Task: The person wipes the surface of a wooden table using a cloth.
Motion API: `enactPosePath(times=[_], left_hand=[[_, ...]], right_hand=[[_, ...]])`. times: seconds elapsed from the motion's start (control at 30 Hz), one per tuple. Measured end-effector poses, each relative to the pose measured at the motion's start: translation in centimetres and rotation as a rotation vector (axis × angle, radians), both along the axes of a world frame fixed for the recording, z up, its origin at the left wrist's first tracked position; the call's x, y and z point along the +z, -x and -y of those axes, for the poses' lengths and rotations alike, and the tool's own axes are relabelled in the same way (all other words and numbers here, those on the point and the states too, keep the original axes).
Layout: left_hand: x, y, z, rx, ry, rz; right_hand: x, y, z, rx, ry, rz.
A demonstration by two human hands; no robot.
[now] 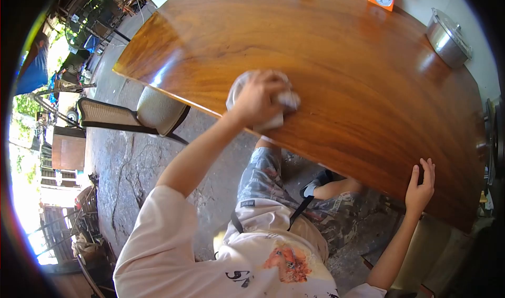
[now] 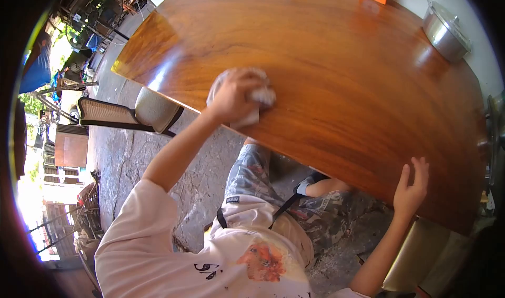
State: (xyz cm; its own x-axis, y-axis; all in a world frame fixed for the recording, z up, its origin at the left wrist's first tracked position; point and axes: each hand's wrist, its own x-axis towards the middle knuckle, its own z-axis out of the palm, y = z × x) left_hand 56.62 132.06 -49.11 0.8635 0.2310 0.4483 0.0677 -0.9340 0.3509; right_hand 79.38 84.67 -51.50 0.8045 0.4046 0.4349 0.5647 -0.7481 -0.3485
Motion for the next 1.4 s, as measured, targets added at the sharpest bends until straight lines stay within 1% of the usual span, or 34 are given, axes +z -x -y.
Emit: enactPosePath(times=[0.03, 0.07, 0.13, 0.2, 0.3, 0.33, 0.43, 0.47, 0.57, 0.6, 0.63, 0.7, 0.73, 0.8, 0.83, 0.87, 0.97, 1.07, 1.1, 1.13, 1.23, 1.27, 1.37, 1.4], left_hand=[[-0.5, -0.2, -1.2, 0.089, 0.004, 0.002], [-0.1, -0.7, -2.2, 0.091, -0.007, 0.028], [-0.6, 0.1, -0.9, 0.031, -0.013, 0.012], [0.6, 1.1, 2.4, -0.082, -0.032, 0.013], [-0.7, 0.3, -0.4, 0.121, 0.000, 0.003], [-1.3, -0.1, -1.5, 0.141, 0.019, 0.033], [-0.2, 0.9, 1.8, 0.014, -0.006, -0.006], [0.5, 1.4, 3.0, -0.069, -0.012, 0.004], [-0.7, 0.4, 0.1, 0.082, -0.020, -0.004], [-0.9, -0.1, -1.2, 0.142, -0.041, 0.065], [-1.4, 0.3, -1.2, 0.114, -0.036, 0.038], [-0.9, 0.4, -0.1, 0.044, -0.042, -0.003], [-0.6, 1.0, 1.4, -0.075, -0.037, 0.016], [-0.3, 0.8, 1.1, -0.086, -0.046, 0.010], [-0.4, 1.1, 1.0, -0.081, -0.046, 0.004], [-1.0, 0.5, -0.6, 0.035, -0.044, -0.001], [-1.1, -0.3, -1.3, 0.118, -0.057, 0.052], [0.3, 1.1, 3.8, -0.087, -0.013, 0.022], [0.7, 1.5, 4.7, -0.155, 0.003, 0.016], [0.6, 1.4, 4.2, -0.169, 0.000, 0.011], [-0.6, 0.1, 1.0, 0.070, 0.029, 0.041], [-0.3, -0.2, 1.1, 0.119, 0.043, 0.020], [0.2, 0.5, 4.8, -0.058, 0.052, -0.068], [0.1, 0.7, 6.3, -0.133, -0.044, -0.058]], right_hand=[[0.0, -0.1, 0.0, -0.002, 0.006, -0.008], [0.2, -0.3, -0.1, -0.008, 0.007, -0.006], [0.3, -0.3, -0.4, -0.002, 0.009, -0.005], [0.4, -0.3, -0.2, -0.010, 0.006, -0.005], [0.3, 0.1, -0.2, -0.001, 0.007, -0.018], [0.2, 0.0, -0.2, 0.001, 0.007, -0.015], [0.0, -0.6, -0.1, 0.000, 0.005, 0.002], [-0.1, -0.5, 0.0, -0.002, 0.005, 0.001], [0.2, -0.3, 0.0, -0.008, -0.007, -0.013], [0.1, -0.2, 0.0, 0.001, -0.003, -0.013], [0.0, -0.2, 0.0, 0.006, 0.001, -0.009], [0.3, -0.6, -0.2, 0.009, 0.002, 0.008], [0.2, -0.6, -0.2, 0.007, 0.005, 0.008], [0.2, 0.0, -0.1, -0.012, -0.001, -0.004], [0.4, 0.1, -0.2, -0.020, -0.008, -0.013], [0.5, 0.1, -0.4, -0.020, -0.014, -0.018], [0.1, -0.2, -0.3, -0.012, -0.003, -0.006], [0.2, -0.2, -0.3, -0.017, 0.006, 0.001], [0.2, -0.1, -0.3, -0.021, -0.002, 0.001], [0.4, -0.1, -0.4, -0.017, -0.006, 0.000], [-0.1, -0.3, -0.1, 0.005, 0.011, 0.004], [0.0, -0.6, -0.1, 0.010, 0.018, 0.013], [-0.1, -0.5, -0.1, -0.016, 0.021, 0.013], [-0.1, -0.5, -0.1, -0.013, 0.017, 0.014]])
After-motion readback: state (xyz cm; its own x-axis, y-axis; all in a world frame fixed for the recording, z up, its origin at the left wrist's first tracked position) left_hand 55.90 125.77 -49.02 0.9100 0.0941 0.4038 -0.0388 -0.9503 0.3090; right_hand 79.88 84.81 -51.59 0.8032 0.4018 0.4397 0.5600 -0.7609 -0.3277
